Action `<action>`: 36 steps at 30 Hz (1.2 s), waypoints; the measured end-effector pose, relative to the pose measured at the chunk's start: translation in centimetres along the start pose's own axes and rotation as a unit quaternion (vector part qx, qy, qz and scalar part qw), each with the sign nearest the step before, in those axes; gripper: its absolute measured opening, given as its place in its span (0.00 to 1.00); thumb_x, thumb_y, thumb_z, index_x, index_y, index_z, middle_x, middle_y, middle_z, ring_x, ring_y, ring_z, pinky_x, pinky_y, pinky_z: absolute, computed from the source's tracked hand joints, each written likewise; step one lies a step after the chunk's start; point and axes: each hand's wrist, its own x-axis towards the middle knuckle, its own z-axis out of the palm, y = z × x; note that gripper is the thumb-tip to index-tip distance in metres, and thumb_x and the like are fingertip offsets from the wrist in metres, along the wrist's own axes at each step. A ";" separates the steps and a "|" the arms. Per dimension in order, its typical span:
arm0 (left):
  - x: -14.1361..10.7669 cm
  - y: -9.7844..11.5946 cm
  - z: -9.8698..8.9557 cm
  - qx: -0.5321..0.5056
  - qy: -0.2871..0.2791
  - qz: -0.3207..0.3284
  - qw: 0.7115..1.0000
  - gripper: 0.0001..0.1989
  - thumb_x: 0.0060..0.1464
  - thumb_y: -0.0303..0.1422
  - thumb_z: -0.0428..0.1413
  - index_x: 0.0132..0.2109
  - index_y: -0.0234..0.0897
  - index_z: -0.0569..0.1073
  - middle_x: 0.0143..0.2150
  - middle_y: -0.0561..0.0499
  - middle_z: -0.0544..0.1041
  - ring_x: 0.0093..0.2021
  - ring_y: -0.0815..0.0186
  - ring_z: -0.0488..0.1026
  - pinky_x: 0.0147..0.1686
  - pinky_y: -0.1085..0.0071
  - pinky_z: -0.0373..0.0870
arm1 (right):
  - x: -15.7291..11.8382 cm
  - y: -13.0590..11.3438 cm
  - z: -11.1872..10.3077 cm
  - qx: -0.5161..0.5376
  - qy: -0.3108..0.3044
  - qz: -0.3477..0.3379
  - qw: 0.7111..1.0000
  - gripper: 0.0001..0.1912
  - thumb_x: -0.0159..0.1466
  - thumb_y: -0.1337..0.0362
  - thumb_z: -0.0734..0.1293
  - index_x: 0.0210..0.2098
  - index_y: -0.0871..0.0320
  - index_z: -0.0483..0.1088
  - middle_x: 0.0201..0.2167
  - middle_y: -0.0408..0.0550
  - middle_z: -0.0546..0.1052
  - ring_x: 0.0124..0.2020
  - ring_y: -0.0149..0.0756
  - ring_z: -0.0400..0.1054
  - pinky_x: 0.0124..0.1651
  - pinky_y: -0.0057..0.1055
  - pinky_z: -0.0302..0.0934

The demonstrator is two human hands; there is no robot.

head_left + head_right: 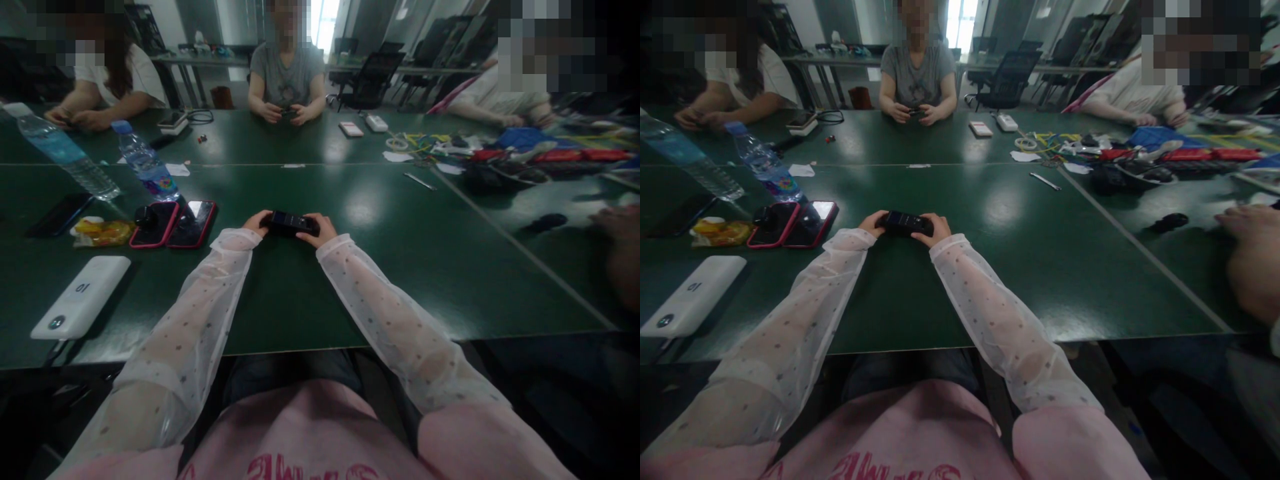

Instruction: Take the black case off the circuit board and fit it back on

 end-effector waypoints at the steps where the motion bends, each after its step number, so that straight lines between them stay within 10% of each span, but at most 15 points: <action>1: 0.1 -0.1 0.1 -0.001 0.003 0.000 1.000 0.25 0.42 0.17 0.53 0.50 0.34 0.72 0.50 0.45 0.76 0.55 0.54 0.72 0.60 0.51 0.63 | 0.0 0.1 0.1 0.010 0.012 -0.002 1.000 0.29 0.50 0.54 0.75 0.49 0.52 0.68 0.43 0.52 0.71 0.48 0.49 0.68 0.53 0.52 0.64; 10: 0.1 0.1 0.3 -0.035 -0.017 -0.020 0.999 0.23 0.45 0.18 0.54 0.51 0.32 0.72 0.48 0.44 0.77 0.51 0.56 0.75 0.55 0.54 0.68 | 0.5 0.3 -0.4 0.148 0.128 -0.006 0.981 0.33 0.51 0.39 0.70 0.48 0.52 0.66 0.43 0.49 0.74 0.46 0.44 0.70 0.48 0.45 0.65; 16: 0.0 0.3 -0.1 -0.029 -0.029 0.000 0.999 0.23 0.46 0.18 0.53 0.50 0.35 0.72 0.49 0.47 0.78 0.51 0.58 0.74 0.56 0.54 0.68 | 2.3 4.9 -0.9 0.126 0.237 0.059 0.961 0.37 0.48 0.38 0.71 0.47 0.56 0.66 0.39 0.50 0.74 0.40 0.43 0.70 0.48 0.46 0.66; 36: 0.6 0.3 -0.4 -0.102 -0.071 -0.012 0.992 0.29 0.40 0.24 0.58 0.54 0.31 0.71 0.51 0.43 0.76 0.52 0.55 0.73 0.59 0.52 0.61 | 1.3 3.6 -1.7 -0.092 0.126 0.087 0.984 0.32 0.54 0.52 0.72 0.54 0.57 0.64 0.50 0.58 0.72 0.54 0.57 0.63 0.56 0.56 0.60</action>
